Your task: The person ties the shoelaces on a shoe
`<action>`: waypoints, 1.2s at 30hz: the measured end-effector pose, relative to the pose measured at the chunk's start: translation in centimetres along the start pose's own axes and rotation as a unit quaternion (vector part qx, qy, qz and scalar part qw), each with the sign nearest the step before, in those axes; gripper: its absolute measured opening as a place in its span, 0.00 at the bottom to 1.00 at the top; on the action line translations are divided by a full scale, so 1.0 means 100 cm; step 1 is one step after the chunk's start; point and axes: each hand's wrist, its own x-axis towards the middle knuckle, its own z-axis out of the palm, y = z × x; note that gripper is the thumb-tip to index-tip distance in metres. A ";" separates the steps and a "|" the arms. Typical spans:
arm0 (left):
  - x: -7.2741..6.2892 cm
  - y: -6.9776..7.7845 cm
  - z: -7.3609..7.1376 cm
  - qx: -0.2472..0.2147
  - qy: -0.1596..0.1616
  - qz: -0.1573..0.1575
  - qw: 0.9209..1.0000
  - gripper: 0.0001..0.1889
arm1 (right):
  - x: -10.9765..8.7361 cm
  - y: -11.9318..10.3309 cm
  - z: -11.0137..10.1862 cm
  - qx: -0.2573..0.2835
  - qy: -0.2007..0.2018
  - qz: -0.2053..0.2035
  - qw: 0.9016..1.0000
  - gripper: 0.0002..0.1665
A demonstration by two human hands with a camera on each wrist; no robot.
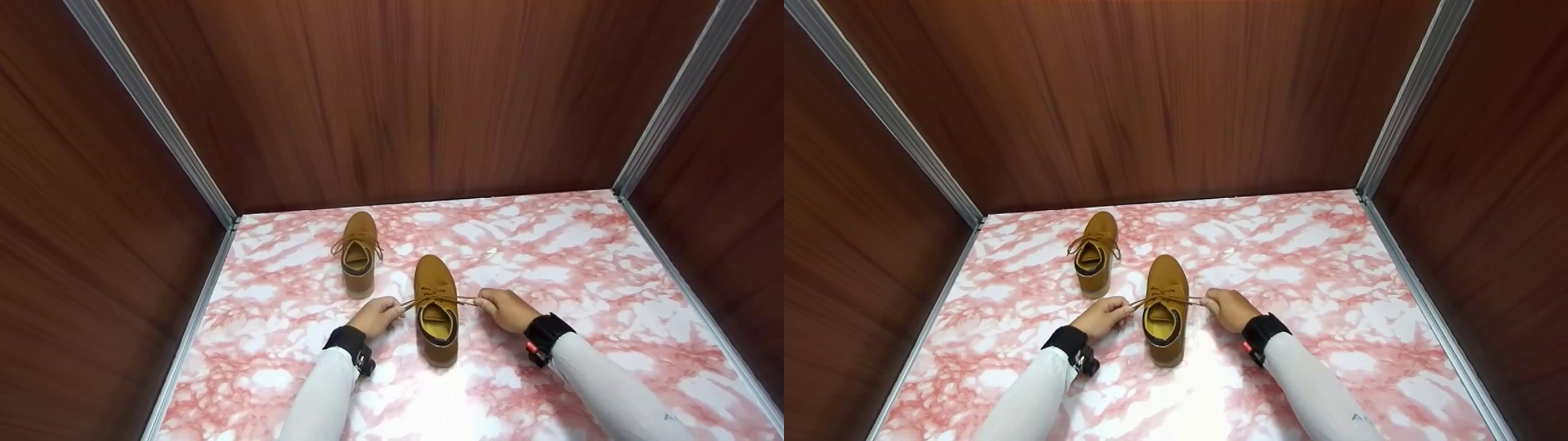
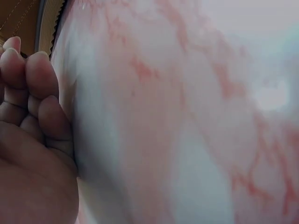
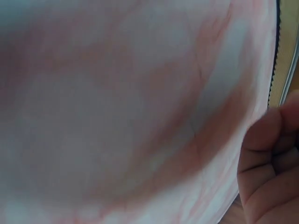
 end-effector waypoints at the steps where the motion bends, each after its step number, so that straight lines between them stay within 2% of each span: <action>1: 0.001 0.000 0.002 -0.004 -0.002 -0.001 1.000 0.16 | -0.001 0.000 0.001 0.013 -0.003 0.009 1.000 0.19; 7: 0.000 -0.001 0.011 -0.047 -0.011 -0.021 0.999 0.16 | -0.003 -0.002 0.009 0.081 -0.029 0.055 0.995 0.23; 13: -0.005 -0.005 0.013 -0.068 0.006 -0.029 0.997 0.19 | -0.004 0.000 0.013 0.125 -0.019 0.097 0.987 0.20; 15: -0.007 -0.006 0.012 -0.069 0.019 -0.034 0.997 0.20 | -0.006 0.000 0.013 0.140 -0.007 0.114 0.983 0.19; 18: -0.011 -0.007 0.011 -0.075 0.034 -0.041 0.996 0.23 | -0.009 -0.003 0.012 0.138 0.039 0.134 0.980 0.17; 21: -0.015 -0.006 0.009 -0.078 0.042 -0.046 0.995 0.25 | -0.012 -0.009 0.009 0.122 0.083 0.133 0.980 0.16; 23: -0.017 -0.005 0.009 -0.088 0.041 -0.047 0.994 0.25 | -0.014 -0.015 0.008 0.120 0.092 0.122 0.981 0.16; 27: -0.020 0.001 0.009 -0.119 0.032 -0.053 0.991 0.24 | -0.017 -0.028 0.007 0.143 0.057 0.093 0.984 0.19; 30: -0.021 0.007 0.011 -0.137 0.011 -0.059 0.989 0.24 | -0.019 -0.036 0.008 0.152 0.022 0.077 0.985 0.23; 36: -0.024 0.022 0.016 -0.143 -0.027 -0.075 0.987 0.23 | -0.020 -0.042 0.013 0.109 -0.044 0.050 0.992 0.29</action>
